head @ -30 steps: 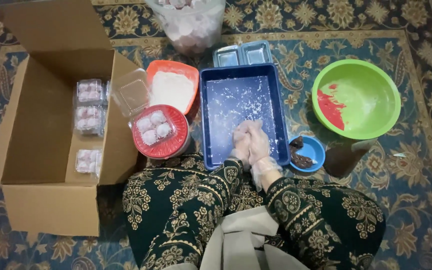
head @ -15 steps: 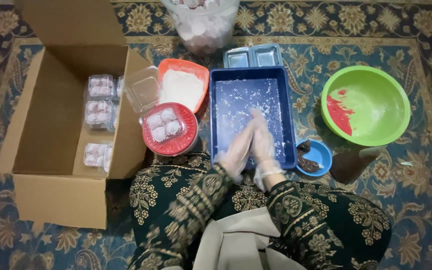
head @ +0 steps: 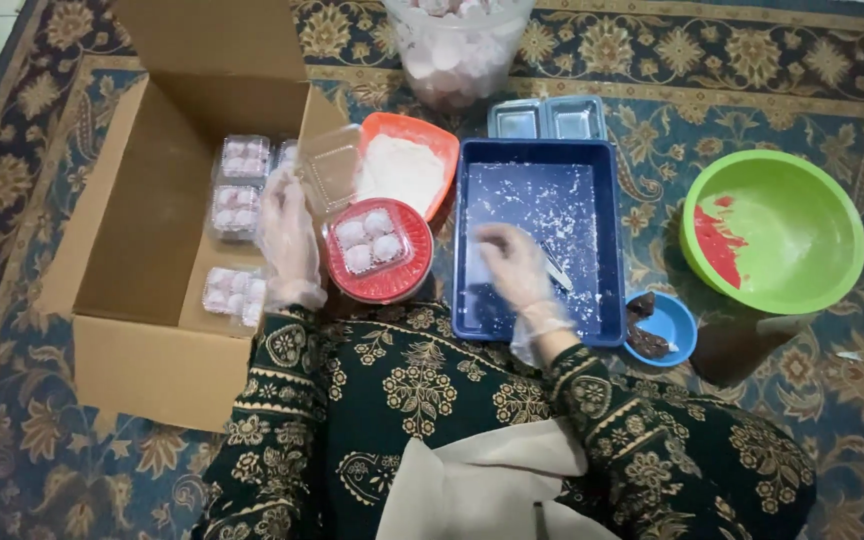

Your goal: A person is manually coating small pink food items in white powder and arranging them into plastic trays before placing the trays into a large cardboard box.

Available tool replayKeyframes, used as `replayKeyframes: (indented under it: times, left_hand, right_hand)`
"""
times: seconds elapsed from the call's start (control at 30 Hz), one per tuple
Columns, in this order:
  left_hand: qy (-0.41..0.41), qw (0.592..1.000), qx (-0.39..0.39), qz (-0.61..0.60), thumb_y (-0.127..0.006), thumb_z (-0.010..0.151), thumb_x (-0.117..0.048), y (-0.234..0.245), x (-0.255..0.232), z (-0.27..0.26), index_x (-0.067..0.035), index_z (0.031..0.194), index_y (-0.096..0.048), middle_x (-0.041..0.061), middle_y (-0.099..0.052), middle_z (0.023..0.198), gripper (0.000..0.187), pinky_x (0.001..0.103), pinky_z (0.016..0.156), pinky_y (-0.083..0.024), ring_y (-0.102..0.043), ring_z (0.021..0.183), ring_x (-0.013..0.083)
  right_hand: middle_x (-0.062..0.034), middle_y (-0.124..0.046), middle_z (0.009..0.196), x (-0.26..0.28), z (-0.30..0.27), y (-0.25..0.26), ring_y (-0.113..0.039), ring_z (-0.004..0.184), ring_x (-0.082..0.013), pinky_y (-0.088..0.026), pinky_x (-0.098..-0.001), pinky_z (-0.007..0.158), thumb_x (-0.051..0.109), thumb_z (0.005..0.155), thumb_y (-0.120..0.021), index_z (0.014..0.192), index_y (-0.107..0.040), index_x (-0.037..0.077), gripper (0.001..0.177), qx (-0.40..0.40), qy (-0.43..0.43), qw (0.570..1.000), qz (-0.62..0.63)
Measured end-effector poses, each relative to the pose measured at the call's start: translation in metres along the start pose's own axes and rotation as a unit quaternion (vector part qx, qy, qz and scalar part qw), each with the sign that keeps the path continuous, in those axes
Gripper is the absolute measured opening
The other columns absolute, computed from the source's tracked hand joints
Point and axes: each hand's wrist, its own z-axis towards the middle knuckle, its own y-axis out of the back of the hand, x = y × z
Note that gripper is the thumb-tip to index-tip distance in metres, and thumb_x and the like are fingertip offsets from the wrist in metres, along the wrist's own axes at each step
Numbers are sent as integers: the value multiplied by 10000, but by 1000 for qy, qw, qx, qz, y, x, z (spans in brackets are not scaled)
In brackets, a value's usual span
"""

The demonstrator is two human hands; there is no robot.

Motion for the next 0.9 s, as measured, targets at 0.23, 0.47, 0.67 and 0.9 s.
replayKeyframes:
  times: [0.23, 0.47, 0.67, 0.9]
  left_hand:
    - [117, 975, 84, 171, -534, 830, -709, -18, 20, 40, -393, 1391, -531, -53, -621, 1370, 643, 421, 1178, -360, -560, 1329, 207]
    - [122, 974, 154, 115, -358, 885, -682, -1, -38, 27, -300, 1071, -665, -126, -445, 1562, 524, 423, 1217, -293, -482, 1418, 245]
    - [139, 955, 225, 135, -283, 885, -746, 20, -100, -9, -180, 1503, -507, 84, -503, 1547, 868, 442, 1255, -226, -391, 1477, 284]
    - [31, 957, 248, 148, -505, 951, -530, 23, 29, -25, -236, 1335, -677, 69, -582, 1457, 514, 446, 1172, -361, -530, 1354, 288]
  right_hand:
    - [-52, -729, 1059, 13, 6, -72, -719, 996, -283, -584, -413, 907, 337, 872, -702, 1184, -738, 263, 322, 54, 156, 986, -34]
    - [-69, -727, 1095, 19, 6, -86, -700, 1085, -269, -544, -371, 1008, 433, 876, -632, 1196, -738, 288, 367, 99, 39, 994, -31]
    - [-78, -761, 942, 21, 6, -81, -739, 963, -269, -591, -398, 922, 449, 740, -744, 1192, -754, 300, 476, 143, -4, 990, -6]
    - [11, -734, 669, 33, 0, -72, -730, 689, -127, -600, -316, 666, 419, 816, -672, 1061, -794, 297, 300, 141, -78, 985, 56]
